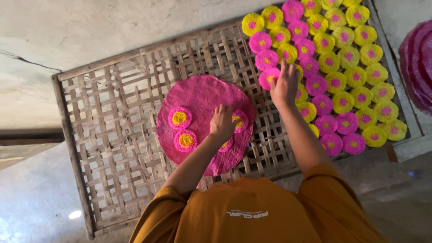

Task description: The person arranges small yellow and pink circular decorative items onto a pink circular base placed on a woven mat. They repeatedly pick up the items and place them in rows on the mat, then transfer them to the base, continuing the process throughout the clip.

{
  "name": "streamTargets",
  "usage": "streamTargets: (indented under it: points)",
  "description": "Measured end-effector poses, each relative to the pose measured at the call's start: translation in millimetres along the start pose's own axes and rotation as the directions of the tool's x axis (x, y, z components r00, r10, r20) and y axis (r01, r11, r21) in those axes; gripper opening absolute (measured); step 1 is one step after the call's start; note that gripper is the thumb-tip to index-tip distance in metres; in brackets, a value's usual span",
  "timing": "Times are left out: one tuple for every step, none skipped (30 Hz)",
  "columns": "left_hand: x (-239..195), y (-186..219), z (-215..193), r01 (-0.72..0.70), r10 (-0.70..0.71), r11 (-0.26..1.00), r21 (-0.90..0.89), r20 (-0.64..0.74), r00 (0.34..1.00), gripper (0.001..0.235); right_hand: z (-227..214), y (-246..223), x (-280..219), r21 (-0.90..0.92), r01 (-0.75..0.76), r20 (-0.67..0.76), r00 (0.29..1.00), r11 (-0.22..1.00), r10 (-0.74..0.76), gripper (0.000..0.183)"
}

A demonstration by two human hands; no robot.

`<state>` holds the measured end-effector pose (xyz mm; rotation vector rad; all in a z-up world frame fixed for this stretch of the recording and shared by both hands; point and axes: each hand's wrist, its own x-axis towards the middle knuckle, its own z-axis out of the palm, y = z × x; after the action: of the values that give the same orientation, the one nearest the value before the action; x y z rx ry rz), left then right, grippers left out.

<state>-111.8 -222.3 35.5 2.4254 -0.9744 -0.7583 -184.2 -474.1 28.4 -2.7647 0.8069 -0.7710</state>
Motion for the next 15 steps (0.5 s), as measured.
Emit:
streamTargets:
  points:
    - [1,0,2,-0.044,0.045,0.999,0.015,-0.031,0.999,0.047,-4,-8,-7,-0.020,0.013,-0.038,0.999,1.000,-0.014,0.068]
    - [2,0,4,-0.088,0.090,0.996,0.032,-0.062,0.994,0.044,-5,-20,-16,0.049,0.090,-0.070,0.994,0.995,-0.087,0.059]
    - [3,-1,5,-0.132,0.136,0.990,0.051,-0.092,0.986,0.042,-3,-32,-26,0.116,0.169,-0.106,0.982,0.979,-0.157,0.050]
    - [2,-2,7,-0.185,0.190,0.982,0.049,-0.139,0.972,0.039,3,-46,-37,0.265,0.187,0.086,0.973,0.946,-0.216,0.032]
    - [0,-2,8,-0.239,0.244,0.970,0.050,-0.185,0.952,0.036,6,-55,-47,0.408,0.170,0.264,0.918,0.897,-0.294,0.024]
    - [-3,-2,10,-0.292,0.296,0.955,0.053,-0.230,0.927,0.033,5,-59,-57,0.358,0.183,0.319,0.897,0.915,-0.305,0.027]
    - [-8,-2,12,-0.297,0.293,0.955,-0.013,-0.127,0.948,0.032,6,-63,-62,0.309,0.200,0.373,0.874,0.930,-0.312,0.032]
    - [-15,-4,13,-0.295,0.294,0.952,-0.078,-0.021,0.956,0.033,7,-64,-64,0.295,0.193,0.402,0.863,0.936,-0.305,0.032]
    - [-23,-7,13,-0.282,0.295,0.949,-0.141,0.081,0.952,0.036,8,-67,-64,0.285,0.191,0.429,0.851,0.939,-0.303,0.033]
    - [-33,-8,14,-0.314,0.335,0.933,-0.175,0.105,0.936,0.032,7,-68,-61,0.275,0.189,0.456,0.838,0.943,-0.301,0.034]
    - [-44,-9,16,-0.346,0.377,0.914,-0.210,0.132,0.917,0.028,6,-68,-61,0.297,0.185,0.432,0.849,0.937,-0.304,0.035]
    - [-54,-10,17,-0.376,0.419,0.894,-0.245,0.156,0.894,0.025,4,-68,-60,0.318,0.180,0.409,0.860,0.931,-0.306,0.036]
    - [-61,-12,17,-0.328,0.394,0.884,-0.333,0.152,0.907,0.027,1,-68,-57,0.335,0.178,0.381,0.873,0.925,-0.306,0.037]
    - [-68,-15,15,-0.277,0.367,0.865,-0.419,0.151,0.918,0.030,-3,-68,-56,0.438,0.073,0.379,0.889,0.896,-0.257,0.039]
    - [-72,-19,13,-0.225,0.341,0.836,-0.500,0.152,0.928,0.035,-7,-68,-58,0.533,-0.030,0.381,0.901,0.845,-0.208,0.042]
